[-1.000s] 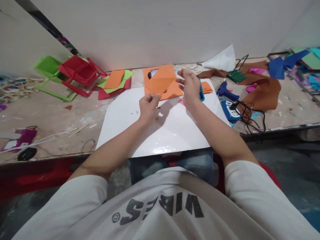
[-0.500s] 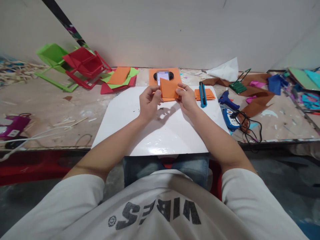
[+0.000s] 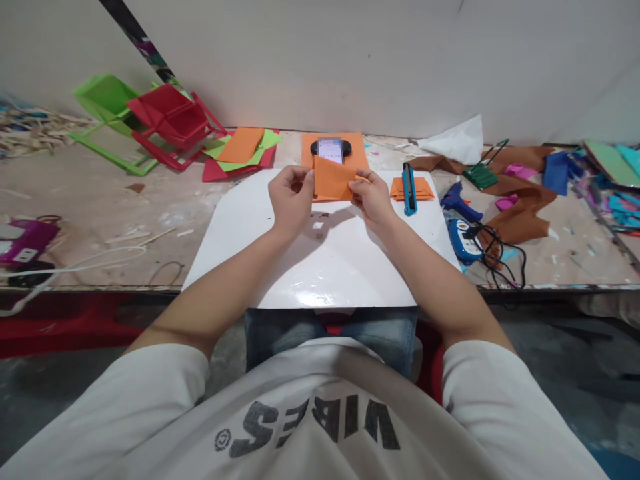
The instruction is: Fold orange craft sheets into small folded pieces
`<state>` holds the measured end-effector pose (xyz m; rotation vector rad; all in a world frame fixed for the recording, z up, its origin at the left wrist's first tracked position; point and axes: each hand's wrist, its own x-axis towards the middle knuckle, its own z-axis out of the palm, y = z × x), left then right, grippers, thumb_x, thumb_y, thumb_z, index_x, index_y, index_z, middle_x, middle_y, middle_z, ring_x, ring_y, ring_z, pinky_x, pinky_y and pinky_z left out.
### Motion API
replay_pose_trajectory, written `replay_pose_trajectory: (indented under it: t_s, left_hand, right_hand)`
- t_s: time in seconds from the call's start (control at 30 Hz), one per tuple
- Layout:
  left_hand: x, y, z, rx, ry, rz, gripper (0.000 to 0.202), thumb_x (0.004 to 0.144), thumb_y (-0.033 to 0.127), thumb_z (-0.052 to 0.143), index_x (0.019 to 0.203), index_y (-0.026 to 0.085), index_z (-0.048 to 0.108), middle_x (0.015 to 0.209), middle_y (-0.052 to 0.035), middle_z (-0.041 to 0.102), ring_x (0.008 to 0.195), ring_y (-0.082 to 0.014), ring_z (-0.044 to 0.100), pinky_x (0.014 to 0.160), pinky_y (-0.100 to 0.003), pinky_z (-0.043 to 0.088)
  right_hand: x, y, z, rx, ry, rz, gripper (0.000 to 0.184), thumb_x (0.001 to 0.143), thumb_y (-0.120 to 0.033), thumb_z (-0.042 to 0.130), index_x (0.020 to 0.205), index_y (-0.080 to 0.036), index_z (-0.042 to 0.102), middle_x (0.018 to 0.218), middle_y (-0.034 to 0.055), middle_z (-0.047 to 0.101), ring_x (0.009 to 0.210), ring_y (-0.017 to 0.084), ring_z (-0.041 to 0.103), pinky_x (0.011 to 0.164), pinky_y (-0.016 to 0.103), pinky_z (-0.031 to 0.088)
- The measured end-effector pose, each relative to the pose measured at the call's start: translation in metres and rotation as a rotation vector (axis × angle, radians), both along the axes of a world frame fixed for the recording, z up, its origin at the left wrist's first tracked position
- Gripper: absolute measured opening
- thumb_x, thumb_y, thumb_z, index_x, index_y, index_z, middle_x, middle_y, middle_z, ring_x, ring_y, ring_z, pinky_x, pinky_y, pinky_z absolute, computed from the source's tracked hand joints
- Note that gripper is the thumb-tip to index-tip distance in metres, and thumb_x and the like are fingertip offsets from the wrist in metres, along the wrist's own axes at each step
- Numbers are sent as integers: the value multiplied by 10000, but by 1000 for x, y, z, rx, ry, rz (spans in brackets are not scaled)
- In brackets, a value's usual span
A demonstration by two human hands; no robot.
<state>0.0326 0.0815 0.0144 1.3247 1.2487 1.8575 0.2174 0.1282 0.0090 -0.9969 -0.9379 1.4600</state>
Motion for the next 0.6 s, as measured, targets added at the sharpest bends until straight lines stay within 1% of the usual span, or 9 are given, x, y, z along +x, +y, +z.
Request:
replay_pose_trajectory:
  t_s: [0.1,0.2,0.3,0.43,0.5,0.6]
  left_hand:
    - [-1,-2,3,13,11,22,320,1032,454,938,867,241,766,831,-2,782,723,-152,669,694,-283,551]
    - [0,-5,5,14,17,30,338,1034,470,931,844,245,765,801,0,771,713,-152,650,691,-284,535]
    - [0,-6,5,31,10,29,363,1023,510,936,838,246,770,805,-6,771,721,-153,649,700,-289,533]
    - [1,-6,3,88,-26,-43,463,994,618,949,811,248,740,793,-11,746,741,-164,658,714,-300,551]
    - [1,-4,3,66,-51,-91,515,978,638,962,775,247,697,754,0,702,714,-160,638,692,-299,544]
    - [1,-1,4,-9,-95,-140,561,972,627,984,745,247,640,692,23,612,628,-138,567,611,-289,486]
  right_hand:
    - [-1,-2,-1,30,-4,32,596,612,-330,1000,1106,-293,670,872,-78,790,770,132,710,677,269,537]
    - [-2,-4,-1,45,16,50,726,565,-469,1127,1112,-297,681,948,-48,830,835,159,758,725,295,590]
    - [-3,-5,-1,61,41,72,842,495,-566,1188,1115,-297,686,978,-39,842,864,169,780,769,309,628]
    - [-2,-4,-4,79,46,81,886,464,-610,1213,1117,-300,700,950,-45,834,878,175,787,810,324,660]
    - [-2,-3,-6,95,44,71,890,462,-625,1216,1116,-303,707,925,-56,823,880,175,785,819,329,669]
    - [-3,-1,-9,134,55,39,861,483,-603,1212,1115,-306,708,904,-68,816,902,179,792,863,345,689]
